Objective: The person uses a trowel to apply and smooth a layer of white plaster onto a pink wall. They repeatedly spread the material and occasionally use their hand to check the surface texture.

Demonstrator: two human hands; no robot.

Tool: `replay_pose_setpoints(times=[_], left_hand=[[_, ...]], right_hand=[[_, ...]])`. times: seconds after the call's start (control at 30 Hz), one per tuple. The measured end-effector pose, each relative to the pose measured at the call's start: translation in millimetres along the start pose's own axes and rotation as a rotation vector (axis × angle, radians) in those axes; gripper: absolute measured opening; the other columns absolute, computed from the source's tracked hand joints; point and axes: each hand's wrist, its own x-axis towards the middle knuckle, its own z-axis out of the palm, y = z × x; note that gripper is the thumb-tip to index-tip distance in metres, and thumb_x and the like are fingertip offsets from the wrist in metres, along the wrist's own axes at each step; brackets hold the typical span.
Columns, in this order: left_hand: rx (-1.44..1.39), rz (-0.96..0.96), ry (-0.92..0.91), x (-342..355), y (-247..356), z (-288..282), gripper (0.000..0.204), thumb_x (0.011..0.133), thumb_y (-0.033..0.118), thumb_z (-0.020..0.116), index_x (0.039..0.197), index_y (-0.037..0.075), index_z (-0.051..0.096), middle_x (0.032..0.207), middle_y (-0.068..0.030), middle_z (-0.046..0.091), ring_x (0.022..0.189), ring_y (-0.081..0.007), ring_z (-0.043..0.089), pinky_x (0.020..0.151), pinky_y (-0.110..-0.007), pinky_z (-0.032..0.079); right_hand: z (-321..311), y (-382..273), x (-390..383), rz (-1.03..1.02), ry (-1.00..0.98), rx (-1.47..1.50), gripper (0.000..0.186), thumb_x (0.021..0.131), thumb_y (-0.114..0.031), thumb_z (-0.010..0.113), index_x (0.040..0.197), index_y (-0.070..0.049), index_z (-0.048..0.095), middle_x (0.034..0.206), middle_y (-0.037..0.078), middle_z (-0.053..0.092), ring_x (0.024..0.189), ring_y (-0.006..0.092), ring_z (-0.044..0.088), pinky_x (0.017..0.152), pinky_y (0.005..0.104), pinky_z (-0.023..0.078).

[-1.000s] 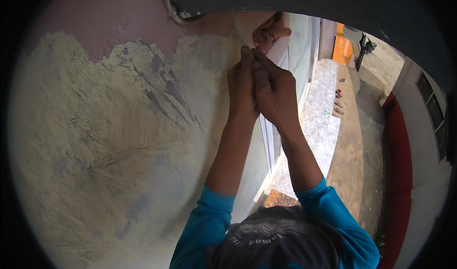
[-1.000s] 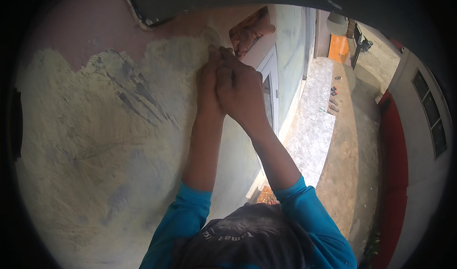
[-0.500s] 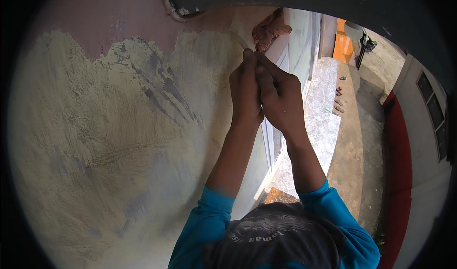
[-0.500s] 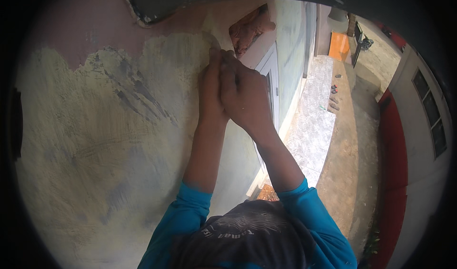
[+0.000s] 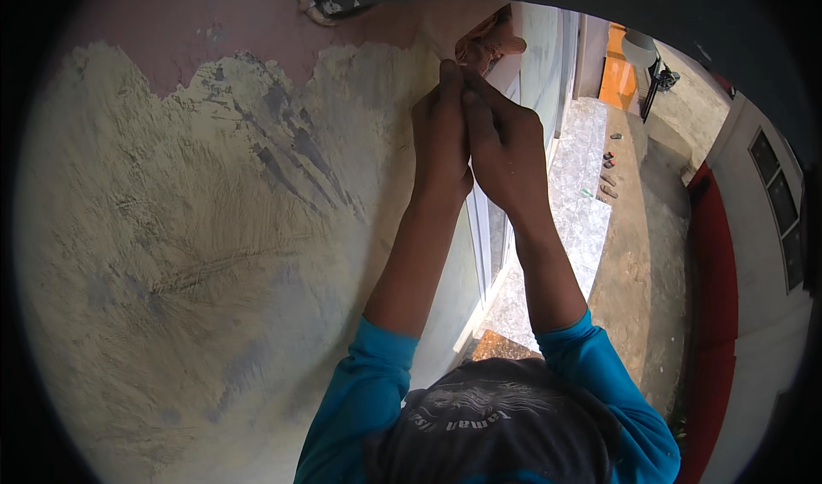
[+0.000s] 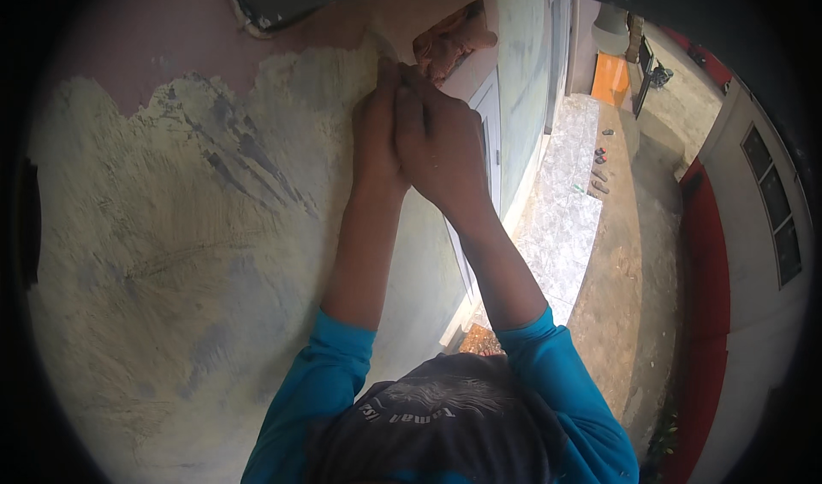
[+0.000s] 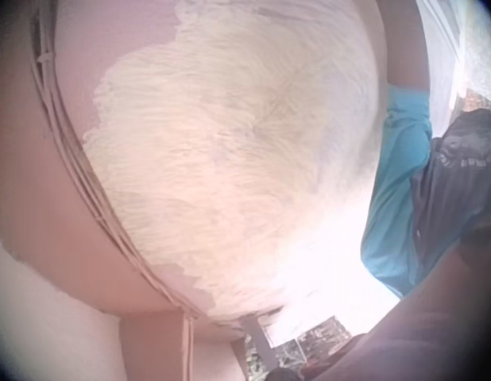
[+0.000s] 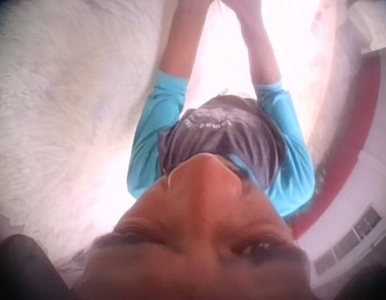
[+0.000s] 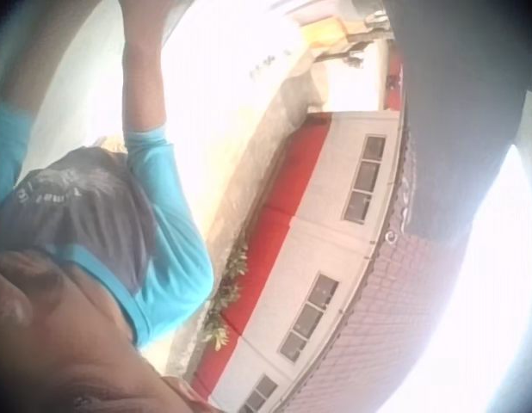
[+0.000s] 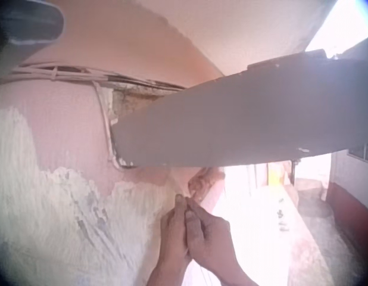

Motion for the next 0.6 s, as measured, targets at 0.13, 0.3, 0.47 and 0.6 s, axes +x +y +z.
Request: replay_pose_setpoints(times=[0.13,0.3,0.47,0.6], left_hand=[[-0.002,0.045,0.010,2.3,-2.3,0.8,0.049,0.120,0.048,0.055,0.098,0.006,0.066,0.084,0.0014,0.059,0.073,-0.0073,0.055,0.063,-0.029,0.046],[-0.003,0.010,0.021,1.7,-1.5,4.8,0.050,0.120,0.048,0.054,0.100,0.003,0.068,0.085,0.0007,0.060,0.074,-0.0081,0.056,0.063,-0.029,0.048],[-0.009,0.087,0.028,2.4,-3.0,8.1,0.050,0.120,0.047,0.054,0.103,0.002,0.069,0.085,0.0003,0.061,0.076,-0.0071,0.056,0.066,-0.030,0.048],[-0.042,0.008,-0.006,4.5,-5.9,5.8,0.052,0.120,0.048,0.054,0.101,0.002,0.070,0.085,0.0004,0.062,0.076,-0.0066,0.055,0.067,-0.028,0.046]], right_hand=[[1.9,-0.2,1.6,-0.119,0.079,0.017,0.047,0.109,-0.025,0.054,0.144,0.000,0.073,0.091,0.030,0.079,0.087,0.0391,0.083,0.080,0.0444,0.062],[-1.3,0.2,1.4,-0.069,0.052,0.010,0.047,0.109,-0.025,0.053,0.142,0.002,0.073,0.093,0.031,0.079,0.091,0.0421,0.083,0.084,0.0455,0.063],[-5.5,1.2,3.3,-0.137,0.012,-0.023,0.049,0.113,-0.022,0.052,0.153,0.001,0.068,0.116,0.024,0.084,0.106,0.0243,0.082,0.095,0.0359,0.061],[-5.4,1.7,3.8,-0.031,0.069,0.044,0.045,0.109,-0.025,0.053,0.142,-0.003,0.074,0.097,0.031,0.080,0.096,0.0449,0.082,0.086,0.0471,0.063]])
